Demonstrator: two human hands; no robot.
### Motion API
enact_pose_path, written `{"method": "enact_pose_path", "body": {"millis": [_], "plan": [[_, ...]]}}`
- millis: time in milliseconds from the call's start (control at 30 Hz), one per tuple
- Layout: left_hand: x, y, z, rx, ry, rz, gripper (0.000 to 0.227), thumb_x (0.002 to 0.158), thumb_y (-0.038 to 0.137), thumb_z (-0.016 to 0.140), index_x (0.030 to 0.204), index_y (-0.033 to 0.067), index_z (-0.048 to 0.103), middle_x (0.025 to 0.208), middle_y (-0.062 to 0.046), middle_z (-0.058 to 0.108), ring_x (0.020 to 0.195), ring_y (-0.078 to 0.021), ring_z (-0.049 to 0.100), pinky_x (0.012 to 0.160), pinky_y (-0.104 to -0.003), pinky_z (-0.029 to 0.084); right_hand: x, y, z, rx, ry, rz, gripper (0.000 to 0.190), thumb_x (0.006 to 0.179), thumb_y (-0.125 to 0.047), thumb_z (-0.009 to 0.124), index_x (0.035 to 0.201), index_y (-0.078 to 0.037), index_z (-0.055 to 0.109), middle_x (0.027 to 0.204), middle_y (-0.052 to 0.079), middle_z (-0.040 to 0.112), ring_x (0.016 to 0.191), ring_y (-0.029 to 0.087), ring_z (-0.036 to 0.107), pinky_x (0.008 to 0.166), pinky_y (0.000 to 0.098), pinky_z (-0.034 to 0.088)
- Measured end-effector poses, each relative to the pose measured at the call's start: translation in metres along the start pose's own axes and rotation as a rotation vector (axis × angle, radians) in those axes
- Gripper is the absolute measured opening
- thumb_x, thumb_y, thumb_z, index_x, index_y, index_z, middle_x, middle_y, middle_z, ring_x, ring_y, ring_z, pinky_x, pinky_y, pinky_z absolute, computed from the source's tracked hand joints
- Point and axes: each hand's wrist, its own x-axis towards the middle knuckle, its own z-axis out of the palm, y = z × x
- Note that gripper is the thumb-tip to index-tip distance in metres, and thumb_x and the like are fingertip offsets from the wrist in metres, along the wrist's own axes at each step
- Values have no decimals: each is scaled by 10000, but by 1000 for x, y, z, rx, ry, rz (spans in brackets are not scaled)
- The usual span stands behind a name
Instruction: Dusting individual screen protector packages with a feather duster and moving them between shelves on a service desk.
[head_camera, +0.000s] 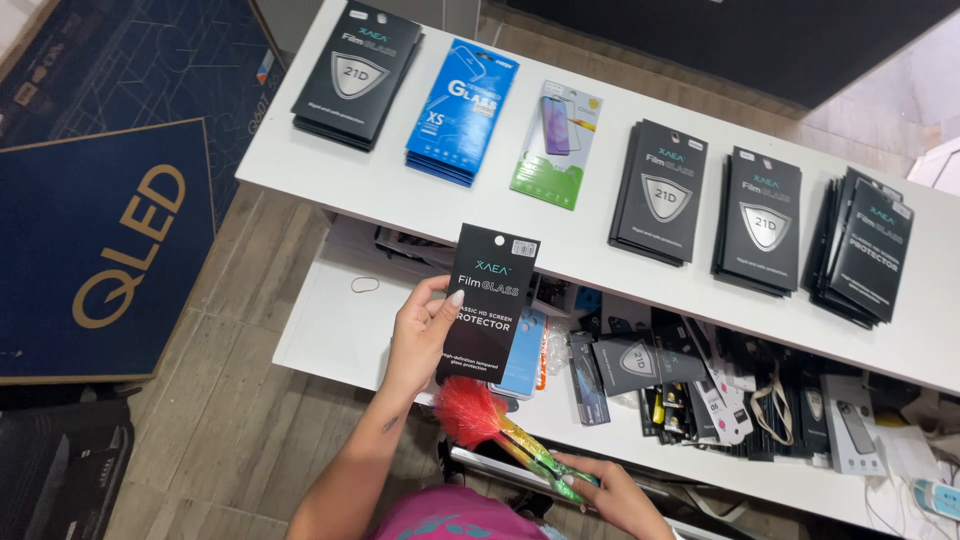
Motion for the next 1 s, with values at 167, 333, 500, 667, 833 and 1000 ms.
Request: {"method": "enact_pose_path", "body": {"millis": [167,333,500,667,833,1000], "plan": [[-3,14,-23,56,95,-31,338,978,283,685,1239,70,655,886,-156,822,702,-180,744,606,-315,605,10,-11,0,-41,-42,25,488,1009,-253,651,1471,-408,685,1513,-128,695,1358,36,630,1130,186,390],[-3,24,-41,51,165,51,332,990,272,682,1246,61,668,885,-143,811,700,-166,727,606,-293,581,18,-12,5,-40,-45,-5,466,996,-288,665,1449,-384,714,1488,-118,726,1366,37,630,1164,195,366],[-1,33,-51,77,197,85,330,995,282,676,1239,60,673,896,-130,808,690,-140,695,585,-275,551,19,-23,7,-34,-70,41,469,1003,-278,679,1460,-375,717,1330,-137,763,960,21,610,976,147,427],[7,38,-59,118,228,151,332,995,266,682,1249,52,675,958,-120,817,777,-127,716,674,-264,577,20,-30,8,-69,-74,55,458,1007,-297,674,1450,-395,729,1102,-113,813,726,33,564,881,122,431],[9,43,-55,93,216,150,324,1001,265,677,1243,49,672,949,-115,812,767,-117,700,660,-267,570,18,-41,6,-81,-88,76,489,1011,-295,664,1488,-401,666,1553,-121,663,1423,70,611,1150,210,404],[11,43,-48,129,194,116,374,987,296,674,1270,51,667,986,-124,821,809,-149,739,681,-282,595,16,-37,7,-83,-47,78,478,1010,-271,659,1459,-433,688,1508,-128,700,1374,60,641,1132,199,402]]}}
